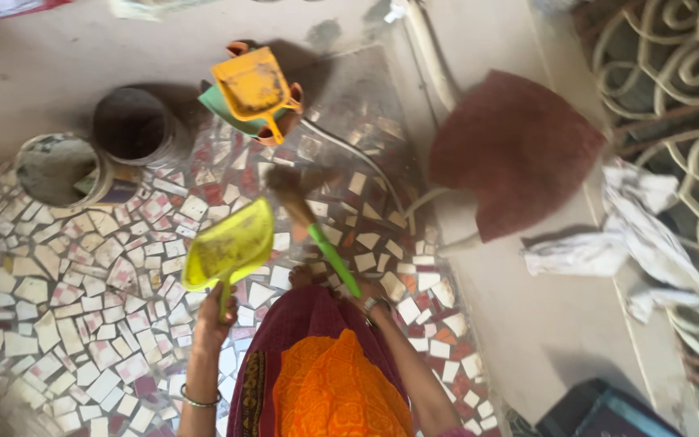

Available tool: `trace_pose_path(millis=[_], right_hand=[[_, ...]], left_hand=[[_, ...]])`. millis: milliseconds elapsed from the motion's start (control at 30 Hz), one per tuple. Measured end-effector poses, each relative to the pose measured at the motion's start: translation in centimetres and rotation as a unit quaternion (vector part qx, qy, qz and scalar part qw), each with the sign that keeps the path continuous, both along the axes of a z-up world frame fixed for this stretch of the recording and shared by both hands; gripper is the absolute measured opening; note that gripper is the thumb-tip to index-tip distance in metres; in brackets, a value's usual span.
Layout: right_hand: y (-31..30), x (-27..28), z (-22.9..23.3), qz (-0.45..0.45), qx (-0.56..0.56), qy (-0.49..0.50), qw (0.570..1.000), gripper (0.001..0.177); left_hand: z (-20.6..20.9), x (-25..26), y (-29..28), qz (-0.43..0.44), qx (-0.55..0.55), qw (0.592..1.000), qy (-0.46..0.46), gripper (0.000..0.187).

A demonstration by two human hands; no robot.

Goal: The person sweeps debris from a tiled floor using a handheld brush and a dustpan, moving several buckets and shoes to reach different areas, and eventually dumps the collected dust into a bucket.

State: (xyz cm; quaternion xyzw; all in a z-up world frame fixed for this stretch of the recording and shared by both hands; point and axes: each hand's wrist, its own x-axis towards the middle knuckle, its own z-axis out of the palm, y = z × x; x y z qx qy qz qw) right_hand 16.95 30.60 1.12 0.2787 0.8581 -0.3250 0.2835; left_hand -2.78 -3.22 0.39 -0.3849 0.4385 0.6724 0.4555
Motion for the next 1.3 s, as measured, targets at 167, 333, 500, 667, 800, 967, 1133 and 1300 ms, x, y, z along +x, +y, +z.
trace_pose_path(millis=[167, 333, 500, 667, 800, 967, 1133, 1300], right_hand=[[0.4, 2.8, 0.7, -0.289, -0.126, -0.089, 0.945, 0.030], [-0.6, 1.5, -0.4, -0.243, -0.137, -0.135, 0.951, 0.040], [-5.8, -4.8, -1.4, 0.067, -0.095, -0.148, 0.982, 0.046], [-5.3, -4.5, -2.4, -0.041, -0.144, -0.032, 0.988, 0.047], [-1.6, -1.2, -0.5, -0.252, -0.202, -0.128, 0.938, 0.043], [-1.1, -1.1, 1.4, -0.329, -0.241, -0.111, 0.906, 0.043], [-0.7, -2.5, 0.9, -0.285, -0.281, -0.155, 0.903, 0.049], [4.4, -1.5, 2.4, -0.258, -0.229, -0.162, 0.925, 0.054]], left_hand=[[0.9, -2.9, -4.0, 0.083, -0.046, 0.994, 0.053, 0.037], [1.0, -3.7, -6.1, 0.136, -0.053, 0.989, 0.039, 0.039], [0.4, -4.7, -6.7, 0.153, -0.042, 0.987, 0.025, 0.040], [0.7, -4.7, -7.3, 0.174, -0.053, 0.983, 0.033, 0.038], [1.0, -4.1, -7.4, 0.189, -0.071, 0.979, 0.029, 0.037], [0.0, -2.9, -6.9, 0.212, -0.068, 0.975, 0.023, 0.037], [-1.0, -2.7, -4.6, 0.182, -0.050, 0.982, 0.009, 0.040], [-1.0, -3.6, -0.6, 0.140, -0.039, 0.989, 0.017, 0.041]])
